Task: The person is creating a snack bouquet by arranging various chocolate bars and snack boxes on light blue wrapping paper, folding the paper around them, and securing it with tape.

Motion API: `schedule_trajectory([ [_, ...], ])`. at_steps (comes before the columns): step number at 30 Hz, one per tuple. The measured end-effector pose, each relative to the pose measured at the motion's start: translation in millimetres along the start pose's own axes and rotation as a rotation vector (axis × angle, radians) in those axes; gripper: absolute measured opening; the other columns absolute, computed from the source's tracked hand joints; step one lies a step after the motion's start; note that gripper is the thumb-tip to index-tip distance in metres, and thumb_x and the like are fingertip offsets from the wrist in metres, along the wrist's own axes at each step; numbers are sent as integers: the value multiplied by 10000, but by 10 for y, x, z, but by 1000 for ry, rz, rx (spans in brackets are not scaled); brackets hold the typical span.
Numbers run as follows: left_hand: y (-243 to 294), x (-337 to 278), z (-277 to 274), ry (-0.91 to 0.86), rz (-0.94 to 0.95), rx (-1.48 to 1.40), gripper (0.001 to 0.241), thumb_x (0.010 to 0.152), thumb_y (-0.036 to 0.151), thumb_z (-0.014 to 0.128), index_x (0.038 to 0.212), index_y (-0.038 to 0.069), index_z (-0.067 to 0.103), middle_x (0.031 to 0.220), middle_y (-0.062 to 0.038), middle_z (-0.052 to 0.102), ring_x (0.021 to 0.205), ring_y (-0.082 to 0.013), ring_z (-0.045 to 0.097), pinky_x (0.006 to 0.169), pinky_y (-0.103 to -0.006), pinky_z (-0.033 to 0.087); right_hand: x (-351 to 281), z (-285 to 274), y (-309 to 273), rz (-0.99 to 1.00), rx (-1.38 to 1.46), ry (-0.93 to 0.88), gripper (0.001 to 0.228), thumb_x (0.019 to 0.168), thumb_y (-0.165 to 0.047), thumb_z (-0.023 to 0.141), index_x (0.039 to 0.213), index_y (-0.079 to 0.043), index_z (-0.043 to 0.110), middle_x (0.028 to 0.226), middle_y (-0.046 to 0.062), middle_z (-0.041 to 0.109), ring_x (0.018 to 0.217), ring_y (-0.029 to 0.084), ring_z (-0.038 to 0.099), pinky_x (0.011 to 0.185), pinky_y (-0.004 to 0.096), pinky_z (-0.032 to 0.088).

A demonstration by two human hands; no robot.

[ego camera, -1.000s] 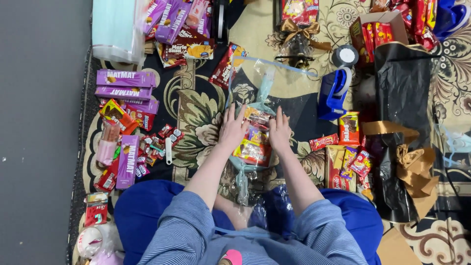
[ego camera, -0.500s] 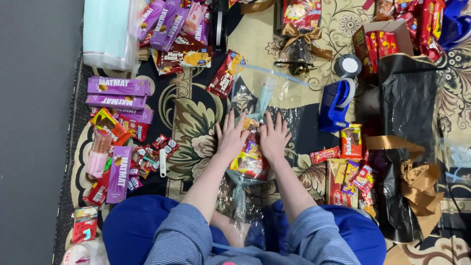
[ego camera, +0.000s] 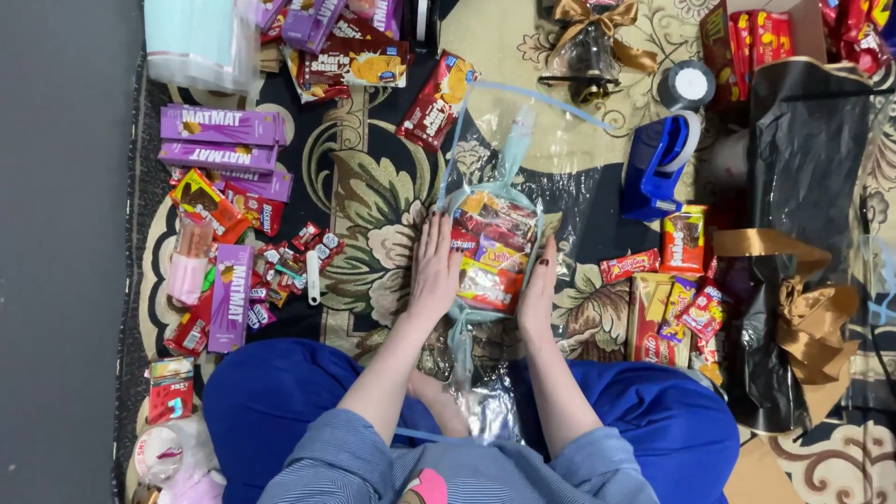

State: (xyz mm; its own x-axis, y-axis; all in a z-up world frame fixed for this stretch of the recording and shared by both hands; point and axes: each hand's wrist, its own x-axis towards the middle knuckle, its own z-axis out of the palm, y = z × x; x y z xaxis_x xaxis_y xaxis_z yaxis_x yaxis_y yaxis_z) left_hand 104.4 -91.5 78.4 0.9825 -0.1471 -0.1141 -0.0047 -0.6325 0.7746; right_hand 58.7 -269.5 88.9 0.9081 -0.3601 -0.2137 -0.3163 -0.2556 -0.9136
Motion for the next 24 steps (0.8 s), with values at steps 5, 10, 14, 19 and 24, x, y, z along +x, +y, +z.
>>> schedule_trajectory([
  [5, -413, 89, 86, -54, -126, 149, 590, 1065, 297, 332, 1630, 161, 232, 1679, -93, 267, 1539, -300, 228, 1213, -569, 124, -51, 55, -305, 16, 41, -15, 596, 1120, -390, 184, 1651, -125, 244, 1684, 223, 213, 1568, 375, 163, 1296, 473, 70],
  [10, -191, 81, 30, 127, -36, 204, 537, 1013, 155, 491, 1547, 195, 449, 1552, -83, 423, 1428, -309, 375, 1121, -523, 359, 3, 96, -163, -2, 4, -6, 593, 1123, -386, 215, 1650, -116, 253, 1682, 221, 222, 1568, 370, 176, 1295, 474, 70],
  [14, -33, -9, 85, 68, 96, 209, 584, 969, 78, 541, 1542, 90, 431, 1509, -174, 418, 1402, -353, 407, 1121, -481, 399, 34, 162, -6, 8, 44, 94, 582, 1122, -382, 250, 1619, -84, 310, 1655, 239, 242, 1560, 382, 186, 1304, 462, 72],
  [19, -252, 19, 289, 79, 50, -105, 586, 1001, 102, 480, 1568, 27, 355, 1539, -265, 368, 1425, -459, 380, 1193, -531, 305, -58, 154, -291, 139, 307, 227, 528, 1118, -386, 284, 1519, -92, 463, 1566, 233, 336, 1513, 379, 306, 1283, 436, 233],
  [24, -332, 22, 222, 86, 5, -537, 524, 1028, 51, 420, 1549, 101, 435, 1528, -184, 403, 1461, -376, 365, 1233, -491, 257, 17, 255, 77, 149, 269, 258, 492, 1116, -407, 322, 1466, -180, 581, 1502, 163, 372, 1499, 326, 310, 1290, 444, 180],
])
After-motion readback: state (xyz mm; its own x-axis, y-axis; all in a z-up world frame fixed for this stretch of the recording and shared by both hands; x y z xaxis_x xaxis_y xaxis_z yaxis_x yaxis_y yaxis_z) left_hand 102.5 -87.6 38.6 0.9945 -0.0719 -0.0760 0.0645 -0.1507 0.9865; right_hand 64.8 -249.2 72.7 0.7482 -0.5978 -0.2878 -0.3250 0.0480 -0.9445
